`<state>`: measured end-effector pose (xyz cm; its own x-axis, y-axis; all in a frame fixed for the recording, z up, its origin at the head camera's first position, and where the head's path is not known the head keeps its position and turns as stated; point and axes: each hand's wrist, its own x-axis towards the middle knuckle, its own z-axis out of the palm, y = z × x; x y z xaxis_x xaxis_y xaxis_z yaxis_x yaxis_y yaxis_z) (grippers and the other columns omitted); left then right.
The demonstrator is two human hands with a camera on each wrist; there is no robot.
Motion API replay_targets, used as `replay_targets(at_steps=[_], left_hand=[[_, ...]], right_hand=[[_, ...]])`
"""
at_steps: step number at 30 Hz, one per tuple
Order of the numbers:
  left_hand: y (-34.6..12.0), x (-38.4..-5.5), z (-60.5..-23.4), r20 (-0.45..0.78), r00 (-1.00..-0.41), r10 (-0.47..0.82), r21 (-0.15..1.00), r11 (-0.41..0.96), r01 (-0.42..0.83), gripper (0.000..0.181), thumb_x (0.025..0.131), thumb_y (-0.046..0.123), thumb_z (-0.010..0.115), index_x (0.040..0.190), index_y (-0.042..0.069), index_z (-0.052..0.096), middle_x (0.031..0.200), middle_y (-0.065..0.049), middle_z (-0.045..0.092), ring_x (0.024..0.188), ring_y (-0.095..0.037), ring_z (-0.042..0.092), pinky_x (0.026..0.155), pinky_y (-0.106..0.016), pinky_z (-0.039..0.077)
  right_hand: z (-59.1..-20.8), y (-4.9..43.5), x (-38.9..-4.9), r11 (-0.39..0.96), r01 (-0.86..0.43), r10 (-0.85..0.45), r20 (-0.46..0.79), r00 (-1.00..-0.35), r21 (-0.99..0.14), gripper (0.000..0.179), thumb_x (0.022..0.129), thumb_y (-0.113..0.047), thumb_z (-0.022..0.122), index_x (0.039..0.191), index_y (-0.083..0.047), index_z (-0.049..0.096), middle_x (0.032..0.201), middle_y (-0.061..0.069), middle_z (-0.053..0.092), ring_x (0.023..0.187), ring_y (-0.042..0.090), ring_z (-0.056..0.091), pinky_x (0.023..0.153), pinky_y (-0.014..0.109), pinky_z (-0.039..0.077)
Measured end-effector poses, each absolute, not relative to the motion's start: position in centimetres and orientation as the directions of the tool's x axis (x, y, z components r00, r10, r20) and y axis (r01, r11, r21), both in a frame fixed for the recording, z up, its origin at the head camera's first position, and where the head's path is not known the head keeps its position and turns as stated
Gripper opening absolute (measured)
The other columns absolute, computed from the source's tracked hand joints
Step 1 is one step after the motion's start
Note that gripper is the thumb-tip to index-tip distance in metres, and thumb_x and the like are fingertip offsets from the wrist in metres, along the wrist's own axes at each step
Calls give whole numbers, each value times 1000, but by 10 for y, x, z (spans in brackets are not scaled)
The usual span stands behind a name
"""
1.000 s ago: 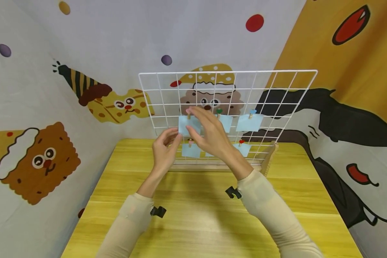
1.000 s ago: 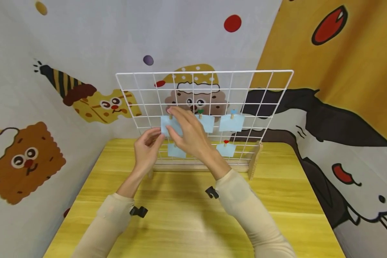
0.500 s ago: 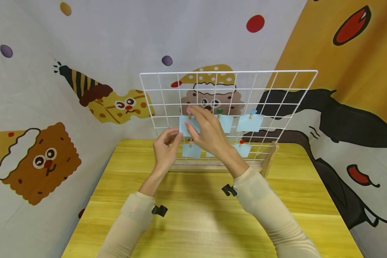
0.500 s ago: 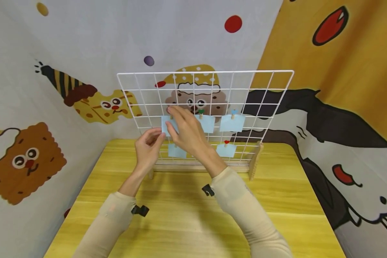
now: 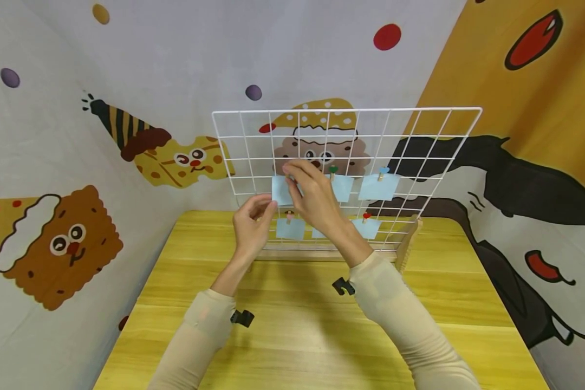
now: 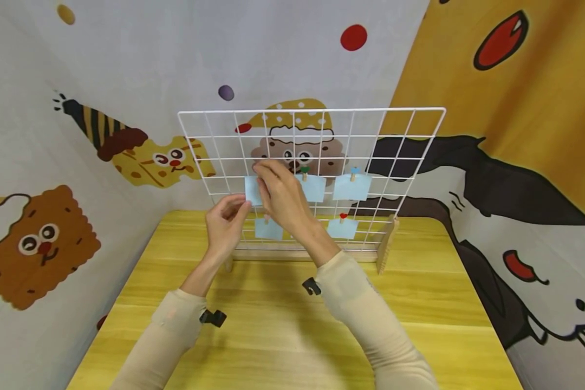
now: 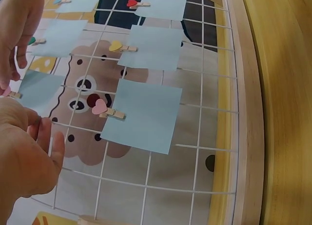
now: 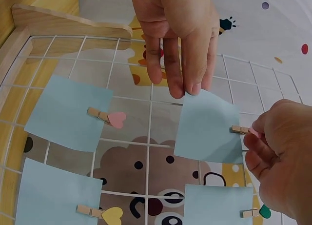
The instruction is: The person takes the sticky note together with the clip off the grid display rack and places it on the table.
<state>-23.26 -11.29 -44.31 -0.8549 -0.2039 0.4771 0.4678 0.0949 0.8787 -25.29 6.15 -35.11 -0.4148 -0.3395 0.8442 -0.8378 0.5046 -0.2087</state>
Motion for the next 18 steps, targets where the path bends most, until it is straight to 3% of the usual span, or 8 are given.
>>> replay_targets(at_steps=[13,18], left_hand=[[-112,-234,-443,478,-855,-201,878,126,462,20,105,3,79,123,-4,78,116,-26,83,91,-3,75,89,-16,63],[-113,-234,-444,472,-859,-199,882,122,456,20,105,3,78,124,-2,78,116,-26,83,91,-4,75,89,-16,63]], right_hand=[[-354,60,-256,491,-839,-312,852,-421,-234,14,104,10,72,116,12,79,122,26,79,102,37,81,83,38,71],[-352,58,-256,488,-834,-293,852,-434,-257,12,104,8,74,113,12,79,118,26,80,90,34,81,77,35,70]])
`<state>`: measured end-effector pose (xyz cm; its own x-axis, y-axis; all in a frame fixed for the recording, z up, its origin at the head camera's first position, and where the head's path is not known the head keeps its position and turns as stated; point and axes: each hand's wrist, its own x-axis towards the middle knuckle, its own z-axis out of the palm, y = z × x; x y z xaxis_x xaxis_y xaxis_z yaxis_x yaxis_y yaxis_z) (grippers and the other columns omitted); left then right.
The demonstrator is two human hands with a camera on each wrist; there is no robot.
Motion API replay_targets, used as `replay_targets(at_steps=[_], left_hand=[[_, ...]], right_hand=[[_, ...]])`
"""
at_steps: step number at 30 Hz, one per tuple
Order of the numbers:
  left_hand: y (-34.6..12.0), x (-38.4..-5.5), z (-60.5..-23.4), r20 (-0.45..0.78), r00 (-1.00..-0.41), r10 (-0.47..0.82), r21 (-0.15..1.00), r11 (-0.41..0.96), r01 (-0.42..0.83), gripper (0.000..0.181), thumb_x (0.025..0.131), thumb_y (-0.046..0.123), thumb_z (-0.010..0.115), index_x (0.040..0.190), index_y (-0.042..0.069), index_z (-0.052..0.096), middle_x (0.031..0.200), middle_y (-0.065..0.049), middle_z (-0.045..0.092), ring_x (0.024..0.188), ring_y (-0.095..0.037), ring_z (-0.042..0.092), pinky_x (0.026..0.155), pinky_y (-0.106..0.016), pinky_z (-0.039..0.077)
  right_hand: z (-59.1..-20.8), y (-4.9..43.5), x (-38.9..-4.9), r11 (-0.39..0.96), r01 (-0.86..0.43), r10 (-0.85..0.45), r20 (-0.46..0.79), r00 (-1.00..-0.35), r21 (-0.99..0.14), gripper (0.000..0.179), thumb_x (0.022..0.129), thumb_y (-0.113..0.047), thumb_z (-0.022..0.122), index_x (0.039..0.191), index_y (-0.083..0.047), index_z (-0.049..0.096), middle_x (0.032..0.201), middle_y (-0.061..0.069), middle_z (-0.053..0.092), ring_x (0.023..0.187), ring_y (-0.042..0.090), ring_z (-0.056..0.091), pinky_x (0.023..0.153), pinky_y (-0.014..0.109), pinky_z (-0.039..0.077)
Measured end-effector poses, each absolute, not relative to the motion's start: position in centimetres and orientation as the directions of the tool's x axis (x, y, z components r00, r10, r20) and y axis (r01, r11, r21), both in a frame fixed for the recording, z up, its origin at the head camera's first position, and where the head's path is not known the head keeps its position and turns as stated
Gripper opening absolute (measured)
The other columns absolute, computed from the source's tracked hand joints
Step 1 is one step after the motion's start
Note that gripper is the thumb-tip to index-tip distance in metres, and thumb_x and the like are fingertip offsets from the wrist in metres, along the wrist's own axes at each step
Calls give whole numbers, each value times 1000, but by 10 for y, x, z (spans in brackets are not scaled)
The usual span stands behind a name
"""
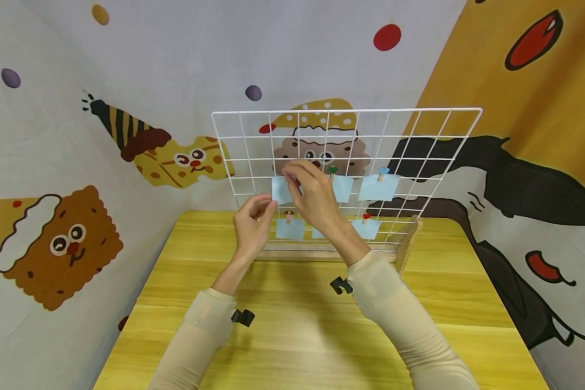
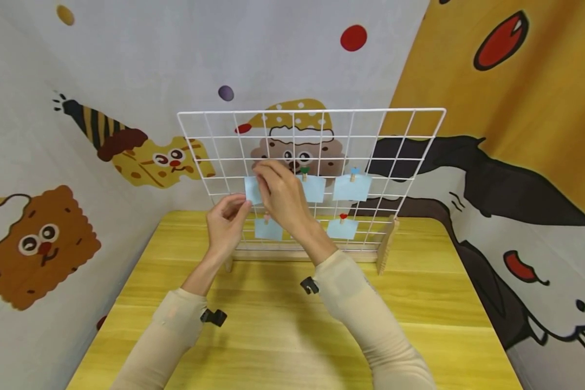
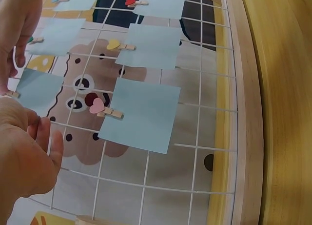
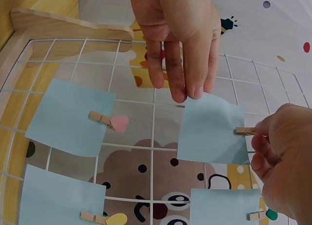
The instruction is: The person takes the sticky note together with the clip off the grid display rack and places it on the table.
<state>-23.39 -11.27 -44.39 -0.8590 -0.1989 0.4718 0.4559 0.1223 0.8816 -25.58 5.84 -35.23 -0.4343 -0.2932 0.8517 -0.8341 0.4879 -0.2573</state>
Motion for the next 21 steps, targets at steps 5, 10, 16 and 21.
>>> replay_targets(at_steps=[5,10,16,21], left_hand=[[-113,-234,-443,476,-858,-194,879,129,458,21,104,2,79,124,-3,78,116,-26,83,89,-5,74,85,-16,63],[-113,-234,-443,487,-852,-193,873,132,469,21,104,2,79,124,-3,78,115,-27,83,89,-3,74,85,-15,63],[-113,-235,-443,495,-848,-188,868,148,474,20,105,2,78,124,-3,78,114,-26,83,89,-3,74,85,-15,62],[-114,-234,-443,495,-849,-186,868,153,473,19,106,2,77,124,-4,78,114,-26,83,88,-3,74,85,-16,62]], right_hand=[[-352,57,-257,475,-836,-270,858,-438,-277,7,102,10,76,108,12,80,112,26,81,83,31,78,73,33,68],[-352,56,-259,465,-840,-250,869,-427,-280,5,100,11,77,103,11,80,110,25,82,76,29,75,66,32,65],[-352,56,-260,461,-845,-233,882,-409,-271,4,98,11,78,101,11,81,107,25,83,84,33,81,70,34,69],[-354,56,-262,458,-851,-211,898,-385,-257,3,96,12,80,98,10,82,105,25,84,93,37,85,81,38,72]])
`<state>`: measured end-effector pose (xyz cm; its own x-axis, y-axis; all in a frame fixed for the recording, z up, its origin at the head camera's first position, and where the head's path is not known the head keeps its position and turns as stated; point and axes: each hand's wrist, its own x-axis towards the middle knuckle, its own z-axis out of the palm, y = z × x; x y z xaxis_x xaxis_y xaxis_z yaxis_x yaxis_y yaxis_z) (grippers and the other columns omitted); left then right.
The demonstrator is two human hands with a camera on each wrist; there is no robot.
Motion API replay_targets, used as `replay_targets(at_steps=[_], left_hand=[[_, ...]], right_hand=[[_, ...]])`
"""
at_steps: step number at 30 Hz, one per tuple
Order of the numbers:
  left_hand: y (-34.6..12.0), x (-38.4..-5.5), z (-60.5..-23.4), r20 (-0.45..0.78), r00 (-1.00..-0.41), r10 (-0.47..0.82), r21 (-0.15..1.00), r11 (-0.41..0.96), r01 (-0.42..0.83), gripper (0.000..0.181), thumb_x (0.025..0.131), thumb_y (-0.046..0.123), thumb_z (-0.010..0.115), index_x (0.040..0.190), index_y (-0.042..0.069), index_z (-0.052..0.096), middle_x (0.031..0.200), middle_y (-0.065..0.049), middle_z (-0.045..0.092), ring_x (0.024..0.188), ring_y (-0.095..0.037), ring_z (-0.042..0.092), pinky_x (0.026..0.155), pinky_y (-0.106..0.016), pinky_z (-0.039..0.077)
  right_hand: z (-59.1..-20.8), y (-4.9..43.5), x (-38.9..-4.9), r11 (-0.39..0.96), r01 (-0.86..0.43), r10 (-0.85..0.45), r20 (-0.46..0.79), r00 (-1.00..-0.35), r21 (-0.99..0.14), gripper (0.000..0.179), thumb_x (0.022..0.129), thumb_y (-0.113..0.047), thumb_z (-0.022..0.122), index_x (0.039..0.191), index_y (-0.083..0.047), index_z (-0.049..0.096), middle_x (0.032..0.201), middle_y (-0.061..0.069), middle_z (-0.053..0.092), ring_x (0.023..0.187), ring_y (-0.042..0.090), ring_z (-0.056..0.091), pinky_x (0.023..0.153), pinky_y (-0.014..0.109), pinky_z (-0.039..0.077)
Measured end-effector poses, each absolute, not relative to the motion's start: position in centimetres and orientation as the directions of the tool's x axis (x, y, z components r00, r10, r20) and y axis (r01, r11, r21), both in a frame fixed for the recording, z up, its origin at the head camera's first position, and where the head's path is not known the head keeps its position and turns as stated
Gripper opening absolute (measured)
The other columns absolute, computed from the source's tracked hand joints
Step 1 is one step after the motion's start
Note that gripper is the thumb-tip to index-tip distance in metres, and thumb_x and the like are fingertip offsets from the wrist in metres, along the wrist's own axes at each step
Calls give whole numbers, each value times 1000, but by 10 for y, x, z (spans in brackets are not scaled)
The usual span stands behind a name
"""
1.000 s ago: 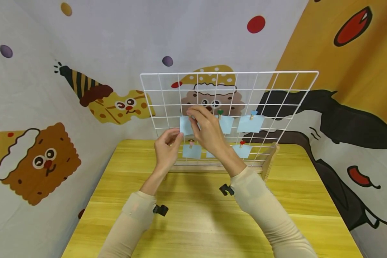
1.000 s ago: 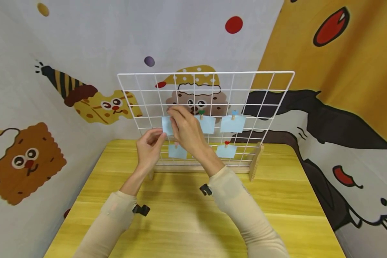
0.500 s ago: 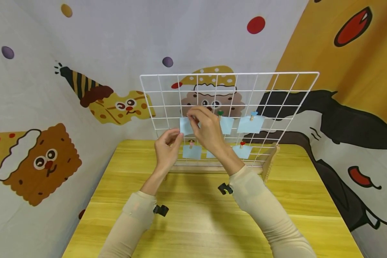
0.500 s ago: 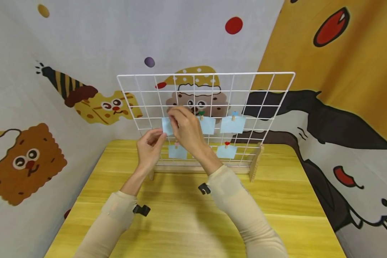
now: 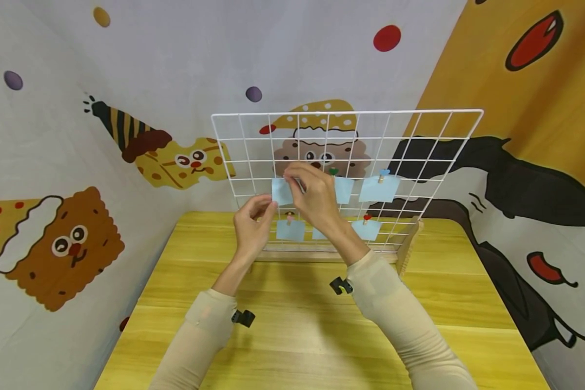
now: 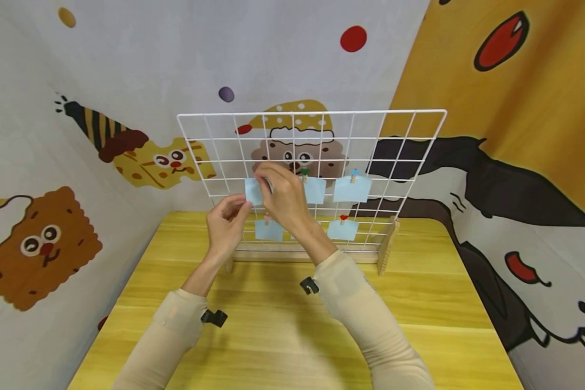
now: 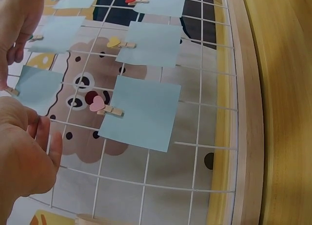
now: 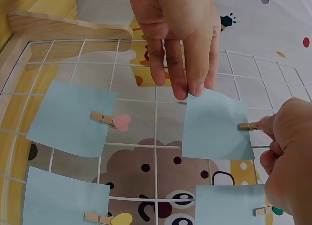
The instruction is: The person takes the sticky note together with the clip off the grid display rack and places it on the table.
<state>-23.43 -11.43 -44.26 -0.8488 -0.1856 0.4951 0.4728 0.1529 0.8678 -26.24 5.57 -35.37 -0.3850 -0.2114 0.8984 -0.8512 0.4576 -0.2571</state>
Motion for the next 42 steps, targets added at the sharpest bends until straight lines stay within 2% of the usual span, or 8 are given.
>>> replay_targets(at_steps=[4,11,18,21,25,30,35,42], left_hand=[[-115,-234,-443,494,-849,-188,869,156,470,19,105,3,78,124,-4,78,114,-26,84,89,-4,74,86,-15,62],[-114,-233,-442,501,-843,-196,865,152,479,19,104,2,79,123,-2,79,112,-24,84,89,-5,74,88,-17,61],[-113,-233,-441,517,-831,-206,856,152,494,17,105,2,78,122,-2,80,110,-25,84,90,-6,73,89,-16,61],[-114,-231,-442,515,-832,-207,857,159,491,17,104,1,78,121,-2,79,111,-25,84,90,-6,73,90,-16,61],[-115,-230,-444,495,-843,-211,868,162,469,17,104,1,78,121,-2,79,111,-25,83,91,-6,74,91,-16,62],[-119,-227,-447,472,-854,-217,881,155,447,18,103,1,79,122,-1,79,112,-26,83,91,-3,74,89,-15,62],[-125,-220,-450,460,-861,-216,887,158,434,17,103,2,79,121,-1,79,112,-25,83,91,-3,74,89,-15,62],[-134,-210,-459,427,-877,-221,901,181,394,18,102,3,81,119,-1,80,112,-25,83,88,0,73,86,-13,62]], right_hand=[[-354,57,-263,457,-853,-202,904,-376,-252,3,96,11,80,97,10,83,104,26,85,91,37,86,78,38,72],[-355,58,-262,443,-856,-198,902,-384,-268,7,99,9,78,99,12,83,106,27,85,78,33,83,61,35,66],[-353,57,-261,444,-856,-178,911,-372,-263,6,99,9,78,98,11,84,104,26,85,82,34,85,64,35,69],[-351,57,-259,445,-854,-154,916,-370,-269,6,99,8,78,98,9,84,104,25,86,77,31,83,62,31,66],[-349,58,-257,434,-853,-140,913,-382,-290,6,98,7,79,98,7,84,107,25,86,58,22,67,54,20,49],[-350,60,-253,402,-847,-144,889,-434,-348,5,98,5,79,98,4,84,107,21,86,55,17,52,58,12,34],[-353,63,-247,380,-845,-154,875,-459,-377,4,97,3,80,98,2,84,104,19,85,58,19,53,59,17,36],[-361,74,-237,345,-842,-158,859,-487,-414,6,95,3,80,96,-1,83,103,17,84,66,24,58,63,35,47]])
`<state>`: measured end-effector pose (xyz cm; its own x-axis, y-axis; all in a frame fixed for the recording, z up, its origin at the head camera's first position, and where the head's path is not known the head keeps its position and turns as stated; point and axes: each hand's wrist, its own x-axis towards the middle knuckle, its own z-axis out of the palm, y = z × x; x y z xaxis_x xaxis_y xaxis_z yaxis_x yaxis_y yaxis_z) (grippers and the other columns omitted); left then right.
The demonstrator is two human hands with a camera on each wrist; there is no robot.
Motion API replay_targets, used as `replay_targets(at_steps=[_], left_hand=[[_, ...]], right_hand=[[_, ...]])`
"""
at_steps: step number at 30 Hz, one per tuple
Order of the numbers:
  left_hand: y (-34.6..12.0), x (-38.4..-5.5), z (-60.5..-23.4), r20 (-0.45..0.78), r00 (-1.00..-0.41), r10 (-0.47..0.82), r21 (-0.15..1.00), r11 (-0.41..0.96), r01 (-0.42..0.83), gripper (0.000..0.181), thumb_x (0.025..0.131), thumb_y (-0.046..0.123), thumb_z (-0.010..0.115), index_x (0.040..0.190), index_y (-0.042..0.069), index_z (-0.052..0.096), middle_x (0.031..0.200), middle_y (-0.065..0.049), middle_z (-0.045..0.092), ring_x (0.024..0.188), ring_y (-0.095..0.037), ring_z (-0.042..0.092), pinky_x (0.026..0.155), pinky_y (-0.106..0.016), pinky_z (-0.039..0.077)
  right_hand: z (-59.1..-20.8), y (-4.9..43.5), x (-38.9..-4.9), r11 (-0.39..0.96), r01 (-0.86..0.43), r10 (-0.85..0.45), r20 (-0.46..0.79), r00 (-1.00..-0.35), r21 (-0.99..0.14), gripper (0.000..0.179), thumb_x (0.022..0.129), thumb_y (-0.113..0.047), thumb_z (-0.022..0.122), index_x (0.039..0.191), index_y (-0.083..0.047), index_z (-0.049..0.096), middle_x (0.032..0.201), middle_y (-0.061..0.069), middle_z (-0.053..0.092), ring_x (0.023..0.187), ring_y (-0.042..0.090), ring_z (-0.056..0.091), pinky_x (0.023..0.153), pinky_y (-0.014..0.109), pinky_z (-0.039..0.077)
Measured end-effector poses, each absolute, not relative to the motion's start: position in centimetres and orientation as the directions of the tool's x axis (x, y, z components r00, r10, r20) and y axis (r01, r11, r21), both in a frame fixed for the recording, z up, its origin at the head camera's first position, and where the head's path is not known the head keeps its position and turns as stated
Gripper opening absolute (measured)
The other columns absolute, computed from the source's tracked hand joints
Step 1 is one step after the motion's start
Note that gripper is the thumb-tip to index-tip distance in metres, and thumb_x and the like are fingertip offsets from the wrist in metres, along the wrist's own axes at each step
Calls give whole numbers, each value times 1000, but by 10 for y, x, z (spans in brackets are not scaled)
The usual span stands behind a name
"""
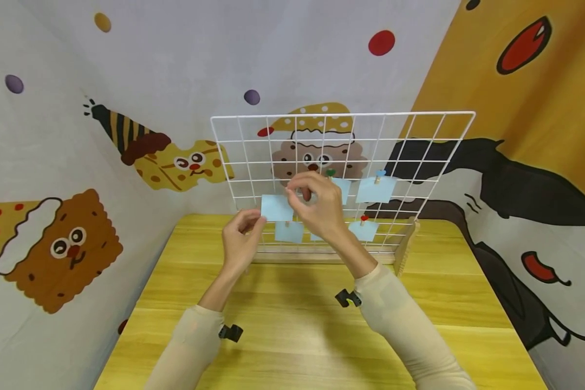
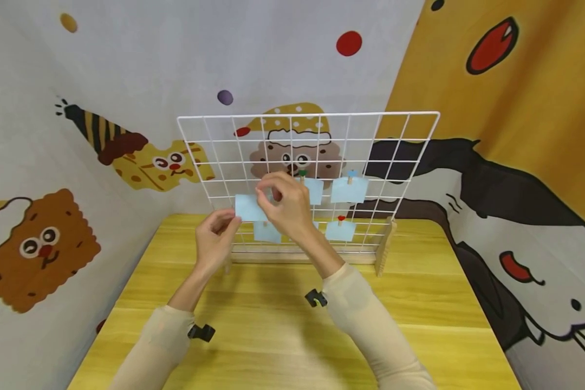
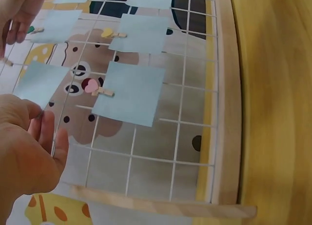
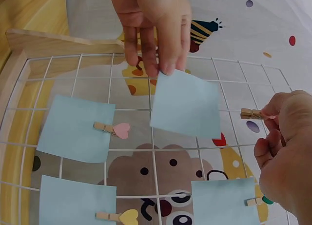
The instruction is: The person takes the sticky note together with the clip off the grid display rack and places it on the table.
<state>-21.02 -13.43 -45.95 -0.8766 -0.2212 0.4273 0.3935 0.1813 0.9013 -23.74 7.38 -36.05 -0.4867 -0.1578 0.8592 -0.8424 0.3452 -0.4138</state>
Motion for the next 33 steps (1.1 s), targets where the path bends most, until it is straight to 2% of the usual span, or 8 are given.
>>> replay_targets(at_steps=[5,13,17,21,23,27,33], left_hand=[[-146,-200,-468,399,-894,-205,913,179,366,18,102,0,81,119,-3,80,113,-26,83,88,-1,74,86,-13,63],[-163,-179,-483,318,-927,-197,943,161,290,18,100,-1,83,117,-4,81,112,-29,82,90,-4,77,84,-14,65],[-172,-168,-494,279,-942,-188,956,144,254,18,100,-1,83,118,-5,81,114,-31,82,90,-3,79,86,-15,66],[-179,-159,-505,257,-949,-182,962,144,233,18,99,-1,84,117,-6,81,114,-31,83,93,-11,83,88,-17,67],[-182,-156,-511,248,-951,-183,964,146,223,17,99,0,85,116,-5,81,113,-31,83,94,-14,84,88,-18,67],[-185,-151,-522,226,-955,-190,970,135,203,16,100,0,84,115,-5,81,111,-31,82,91,-13,84,86,-21,69],[-186,-145,-537,185,-962,-200,978,138,159,16,101,2,83,115,-5,81,109,-31,82,89,-11,84,85,-19,68]], right_hand=[[-367,86,-228,315,-836,-170,840,-516,-450,6,93,3,81,96,-2,83,105,16,83,70,24,61,66,35,50],[-382,116,-212,353,-811,-219,802,-556,-466,8,97,4,83,95,-3,82,107,13,82,75,29,63,71,22,48],[-395,132,-206,382,-794,-222,786,-576,-473,11,96,4,84,96,-7,83,104,10,83,76,22,63,72,20,48],[-412,148,-200,399,-767,-230,755,-614,-502,13,95,5,86,97,-8,83,103,7,83,76,21,61,74,15,45],[-420,156,-197,402,-753,-233,738,-634,-520,14,95,6,86,98,-8,83,103,7,83,76,27,60,74,16,45],[-435,170,-192,424,-733,-226,721,-655,-532,17,94,7,85,100,-8,82,99,7,82,76,28,60,75,19,46],[-454,190,-184,422,-691,-193,687,-701,-586,5,99,-2,84,100,-6,81,93,6,77,78,28,58,76,19,45]])
